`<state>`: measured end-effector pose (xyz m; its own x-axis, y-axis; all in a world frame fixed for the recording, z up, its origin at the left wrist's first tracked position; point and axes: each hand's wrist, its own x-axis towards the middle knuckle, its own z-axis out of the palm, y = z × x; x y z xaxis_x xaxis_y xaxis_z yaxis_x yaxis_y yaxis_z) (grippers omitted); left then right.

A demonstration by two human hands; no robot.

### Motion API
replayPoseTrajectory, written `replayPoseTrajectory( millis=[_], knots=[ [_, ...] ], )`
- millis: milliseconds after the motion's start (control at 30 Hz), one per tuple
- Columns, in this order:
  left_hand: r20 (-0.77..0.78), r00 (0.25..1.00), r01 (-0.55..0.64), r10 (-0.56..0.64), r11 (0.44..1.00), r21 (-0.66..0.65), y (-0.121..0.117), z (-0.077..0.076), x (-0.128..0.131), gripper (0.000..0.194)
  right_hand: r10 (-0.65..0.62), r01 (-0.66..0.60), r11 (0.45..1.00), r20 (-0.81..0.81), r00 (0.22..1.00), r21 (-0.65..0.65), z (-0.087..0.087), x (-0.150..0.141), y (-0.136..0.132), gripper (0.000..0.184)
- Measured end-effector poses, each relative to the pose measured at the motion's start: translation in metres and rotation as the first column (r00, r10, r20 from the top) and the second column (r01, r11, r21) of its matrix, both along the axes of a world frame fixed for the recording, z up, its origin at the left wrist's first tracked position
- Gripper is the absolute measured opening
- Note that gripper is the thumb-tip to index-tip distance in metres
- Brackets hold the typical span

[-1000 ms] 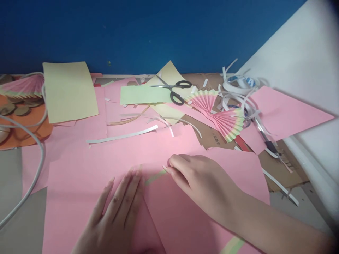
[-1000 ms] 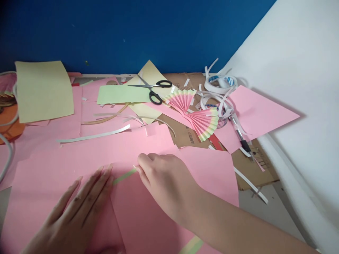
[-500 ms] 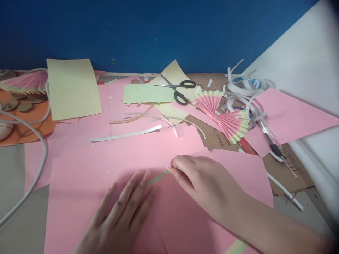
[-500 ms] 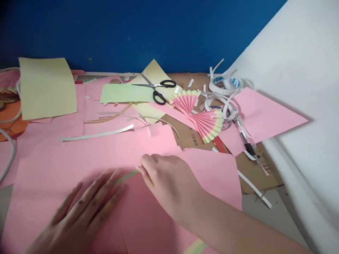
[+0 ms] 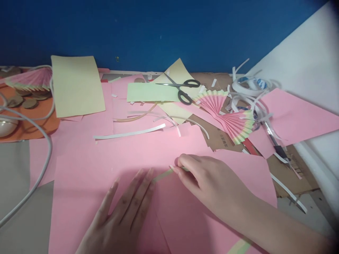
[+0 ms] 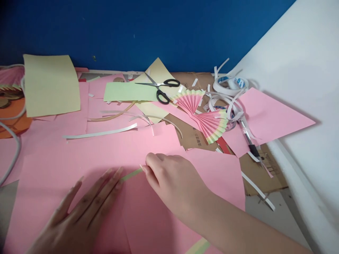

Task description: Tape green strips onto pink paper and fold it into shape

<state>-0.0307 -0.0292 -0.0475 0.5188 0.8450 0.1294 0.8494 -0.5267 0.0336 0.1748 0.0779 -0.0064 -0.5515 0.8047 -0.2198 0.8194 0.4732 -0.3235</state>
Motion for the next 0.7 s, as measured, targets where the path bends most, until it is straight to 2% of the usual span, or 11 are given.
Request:
replayPoseTrajectory(
  millis=[200,400,567,700],
  knots=[
    [0.013,0.999,-0.031,0.032,0.998,-0.049,-0.0025,-0.0025,-0.0006,0.064,0.0,0.0,1.0,0.02,1.0,-0.002,0.0004,-0.002,-0.001,0.018],
    [0.031,0.999,-0.023,0.024,0.999,-0.023,-0.0035,-0.0039,-0.0009,0.068,0.002,-0.002,1.0,0.025,1.0,0.0,0.0009,-0.002,-0.0019,0.017],
    [0.022,1.0,-0.016,0.017,0.999,-0.05,-0.0035,-0.0032,-0.001,0.068,0.003,-0.003,1.0,0.015,1.0,0.006,-0.0002,-0.0012,-0.0031,0.016],
    [0.05,0.999,-0.016,0.018,0.999,-0.046,-0.0008,-0.0011,0.0001,0.076,0.013,-0.013,1.0,0.02,1.0,0.018,-0.0005,-0.0016,-0.0017,0.019]
  ],
)
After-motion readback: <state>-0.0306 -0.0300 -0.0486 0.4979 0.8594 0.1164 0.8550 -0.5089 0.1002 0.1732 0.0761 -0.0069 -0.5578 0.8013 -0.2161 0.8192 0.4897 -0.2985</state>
